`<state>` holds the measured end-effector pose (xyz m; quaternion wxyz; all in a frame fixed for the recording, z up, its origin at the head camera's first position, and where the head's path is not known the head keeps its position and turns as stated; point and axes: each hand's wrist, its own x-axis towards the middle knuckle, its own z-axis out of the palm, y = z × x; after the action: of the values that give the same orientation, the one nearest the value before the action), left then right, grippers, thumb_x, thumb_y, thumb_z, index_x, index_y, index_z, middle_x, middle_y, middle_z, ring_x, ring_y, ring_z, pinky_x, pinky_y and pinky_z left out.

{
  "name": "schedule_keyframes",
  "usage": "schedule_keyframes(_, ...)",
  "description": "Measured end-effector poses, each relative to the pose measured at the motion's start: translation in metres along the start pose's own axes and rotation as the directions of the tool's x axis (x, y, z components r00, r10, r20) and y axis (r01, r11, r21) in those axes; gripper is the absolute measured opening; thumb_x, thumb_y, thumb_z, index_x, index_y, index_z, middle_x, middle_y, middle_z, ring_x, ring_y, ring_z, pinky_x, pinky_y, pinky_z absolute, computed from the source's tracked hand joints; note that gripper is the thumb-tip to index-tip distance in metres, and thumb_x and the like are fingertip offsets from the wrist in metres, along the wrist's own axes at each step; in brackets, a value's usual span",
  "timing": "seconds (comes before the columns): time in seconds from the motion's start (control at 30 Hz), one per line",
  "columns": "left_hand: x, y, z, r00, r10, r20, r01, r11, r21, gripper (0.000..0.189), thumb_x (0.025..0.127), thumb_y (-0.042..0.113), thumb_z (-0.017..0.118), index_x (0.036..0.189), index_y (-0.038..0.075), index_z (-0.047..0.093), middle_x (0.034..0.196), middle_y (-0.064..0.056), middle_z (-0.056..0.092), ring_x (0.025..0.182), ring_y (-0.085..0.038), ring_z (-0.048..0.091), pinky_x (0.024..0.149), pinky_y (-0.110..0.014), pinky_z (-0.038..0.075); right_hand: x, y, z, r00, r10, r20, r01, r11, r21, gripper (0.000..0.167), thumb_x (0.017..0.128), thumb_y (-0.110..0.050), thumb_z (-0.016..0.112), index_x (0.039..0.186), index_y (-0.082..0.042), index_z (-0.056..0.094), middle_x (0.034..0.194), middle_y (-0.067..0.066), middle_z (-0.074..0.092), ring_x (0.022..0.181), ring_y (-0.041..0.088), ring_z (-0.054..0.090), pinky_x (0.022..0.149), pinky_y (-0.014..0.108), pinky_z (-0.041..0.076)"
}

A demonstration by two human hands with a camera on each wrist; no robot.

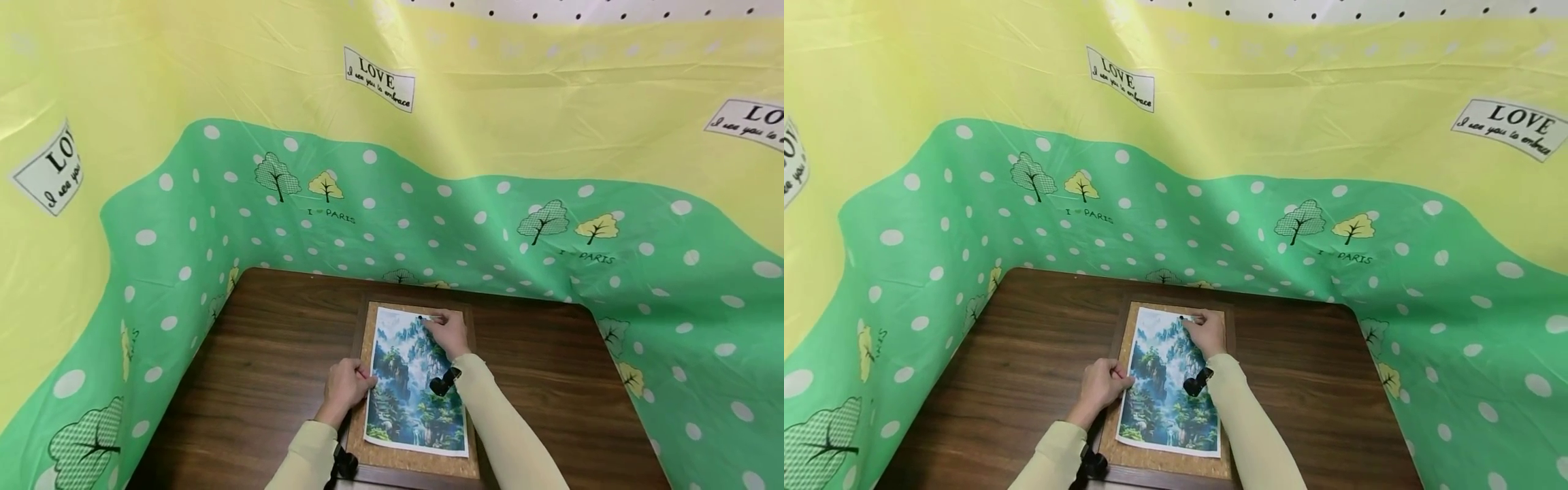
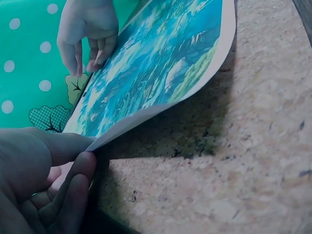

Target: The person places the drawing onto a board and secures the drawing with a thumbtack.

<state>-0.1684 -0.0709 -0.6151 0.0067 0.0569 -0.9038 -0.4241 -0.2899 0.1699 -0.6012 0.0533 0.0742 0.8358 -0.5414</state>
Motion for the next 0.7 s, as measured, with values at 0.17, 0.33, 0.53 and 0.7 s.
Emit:
schedule_keyframes(0.17, 0.002, -0.001, -0.003, 0.999, 0.033, 0.018, -0.033, 0.999, -0.008, 0.034, 0.086, 0.016, 0.087, 0.066, 0.014, 0.06, 0.056, 0.007, 0.049, 0.05, -0.01, 0.047, 0.055, -0.029, 0.043, -0.007, 0.001, -0.01, 1.0, -0.004, 0.02, 0.004, 1.0, -0.002, 0.039, 0.103, -0.02, 0.07, 0.139, -0.007, 0.066, 0.125, 0.016, 0.063, 0.109, 0.031, 0.062, 0.088, 0.047, 0.053)
schedule_keyframes(0.33, 0.003, 0.0, -0.007, 0.999, 0.021, 0.038, -0.02, 0.999, -0.031, 0.03, 0.088, 0.014, 0.083, 0.067, 0.013, 0.061, 0.054, 0.008, 0.051, 0.048, -0.01, 0.05, 0.054, -0.029, 0.045, -0.02, 0.001, -0.026, 0.998, -0.053, 0.044, 0.053, 0.999, -0.006, 0.042, 0.103, -0.029, 0.071, 0.14, -0.009, 0.065, 0.128, 0.014, 0.064, 0.116, 0.031, 0.062, 0.094, 0.051, 0.052)
schedule_keyframes(0.53, 0.004, -0.002, -0.016, 0.998, 0.001, 0.056, 0.002, 0.998, -0.055, 0.024, 0.09, 0.016, 0.08, 0.071, 0.012, 0.065, 0.055, 0.007, 0.06, 0.047, -0.009, 0.059, 0.05, -0.029, 0.048, -0.037, 0.0, -0.043, 0.991, -0.094, 0.095, 0.094, 0.996, 0.0, 0.051, 0.103, -0.036, 0.07, 0.145, -0.008, 0.06, 0.134, 0.013, 0.064, 0.118, 0.031, 0.063, 0.095, 0.049, 0.053)
schedule_keyframes(0.7, 0.004, -0.003, -0.03, 0.993, 0.111, -0.04, -0.111, 0.994, 0.013, 0.019, 0.089, 0.014, 0.081, 0.074, 0.013, 0.069, 0.063, 0.007, 0.062, 0.054, -0.006, 0.054, 0.054, -0.027, 0.047, -0.051, 0.006, -0.058, 0.988, -0.122, 0.093, 0.128, 0.99, -0.053, 0.056, 0.102, -0.04, 0.07, 0.146, -0.007, 0.058, 0.137, 0.016, 0.063, 0.124, 0.034, 0.062, 0.1, 0.053, 0.053)
